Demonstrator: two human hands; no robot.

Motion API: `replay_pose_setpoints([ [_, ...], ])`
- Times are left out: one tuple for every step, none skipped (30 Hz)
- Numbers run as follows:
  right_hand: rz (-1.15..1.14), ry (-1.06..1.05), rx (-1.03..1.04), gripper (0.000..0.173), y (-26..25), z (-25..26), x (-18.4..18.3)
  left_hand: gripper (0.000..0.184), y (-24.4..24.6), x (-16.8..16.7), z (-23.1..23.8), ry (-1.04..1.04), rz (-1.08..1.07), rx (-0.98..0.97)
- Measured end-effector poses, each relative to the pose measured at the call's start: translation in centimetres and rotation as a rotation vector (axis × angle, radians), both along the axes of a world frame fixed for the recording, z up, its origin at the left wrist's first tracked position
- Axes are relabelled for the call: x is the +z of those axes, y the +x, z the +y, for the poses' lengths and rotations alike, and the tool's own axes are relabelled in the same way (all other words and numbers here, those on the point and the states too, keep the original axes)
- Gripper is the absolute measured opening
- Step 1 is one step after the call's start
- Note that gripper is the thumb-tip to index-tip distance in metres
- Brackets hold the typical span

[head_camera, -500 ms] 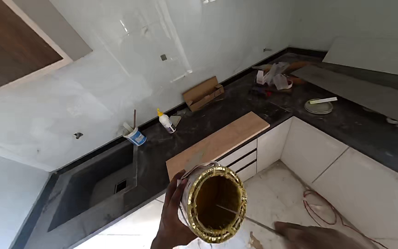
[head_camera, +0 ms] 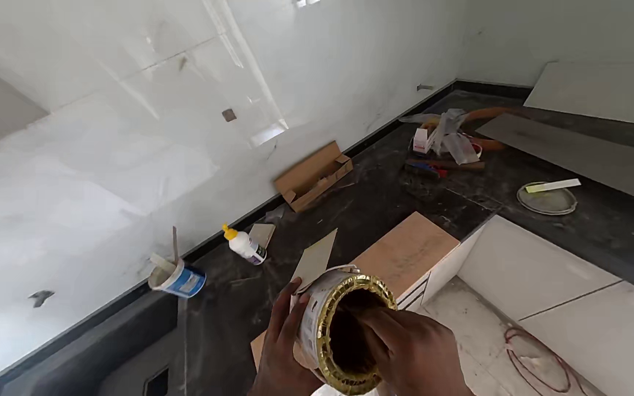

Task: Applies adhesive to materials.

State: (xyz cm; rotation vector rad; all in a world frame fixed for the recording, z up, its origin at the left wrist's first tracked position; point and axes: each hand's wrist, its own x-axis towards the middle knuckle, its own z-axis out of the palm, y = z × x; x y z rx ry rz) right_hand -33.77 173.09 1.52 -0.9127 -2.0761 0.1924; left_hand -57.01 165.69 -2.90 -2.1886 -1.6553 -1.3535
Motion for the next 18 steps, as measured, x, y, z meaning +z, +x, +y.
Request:
replay_pose_setpoints([
  [-0.025,-0.015,-0.021,0.013,-0.9,0.8,0.0,0.101,-0.9,-0.2,1.1,-0.011,-0.006,-0.01],
  [-0.053,-0.037,-0.042,0.011,-1.7,1.5,-0.1,0.101,-1.6,-0.4,2.1,-0.028,0.0,-0.018],
  [-0.075,-0.071,-0.052,0.011,-2.3,2.0,-0.2,0.102,-2.3,-0.8,2.9,-0.044,0.004,-0.025],
  [-0.087,-0.111,-0.053,0.011,-2.7,2.5,-0.3,0.103,-2.8,-1.1,3.6,-0.057,0.003,-0.033],
  [-0.091,-0.136,-0.056,0.011,-3.2,3.0,-0.3,0.104,-3.2,-1.3,4.2,-0.067,-0.007,-0.038],
  [-0.091,-0.133,-0.067,0.011,-3.6,3.6,-0.4,0.104,-3.6,-1.3,4.8,-0.075,-0.02,-0.038],
  [-0.091,-0.111,-0.084,0.012,-4.0,4.1,-0.6,0.104,-4.0,-1.5,5.3,-0.078,-0.026,-0.036],
  [-0.093,-0.086,-0.106,0.012,-4.3,4.5,-0.7,0.104,-4.4,-1.7,5.7,-0.075,-0.025,-0.036],
  [-0.106,-0.09,-0.117,0.011,-4.7,4.8,-0.9,0.105,-4.7,-2.0,6.1,-0.077,-0.022,-0.034],
  [-0.136,-0.127,-0.115,0.008,-4.9,5.1,-1.0,0.104,-4.9,-2.5,6.4,-0.079,-0.012,-0.032],
  [-0.179,-0.212,-0.096,0.005,-5.0,5.3,-1.0,0.104,-5.0,-3.0,6.6,-0.087,0.003,-0.026],
  [-0.225,-0.353,-0.056,0.004,-5.0,5.7,-0.7,0.104,-5.1,-3.5,6.8,-0.096,0.017,-0.018],
  [-0.27,-0.522,-0.005,0.007,-5.0,6.2,-0.3,0.104,-5.2,-3.9,7.0,-0.108,0.032,-0.01],
  [-0.304,-0.658,0.035,0.01,-5.0,6.9,0.0,0.103,-5.3,-4.2,7.2,-0.12,0.037,-0.01],
  [-0.31,-0.734,0.053,0.013,-4.8,7.6,0.0,0.103,-5.4,-4.5,7.4,-0.134,0.037,-0.011],
  [-0.281,-0.702,0.034,0.013,-4.7,8.0,-0.4,0.104,-5.3,-4.7,7.6,-0.155,0.036,-0.004],
  [-0.226,-0.567,-0.018,0.01,-4.5,8.2,-1.4,0.104,-5.2,-4.8,7.8,-0.173,0.034,0.004],
  [-0.174,-0.411,-0.077,0.009,-4.4,8.5,-2.6,0.105,-5.1,-5.0,8.0,-0.18,0.025,0.012],
])
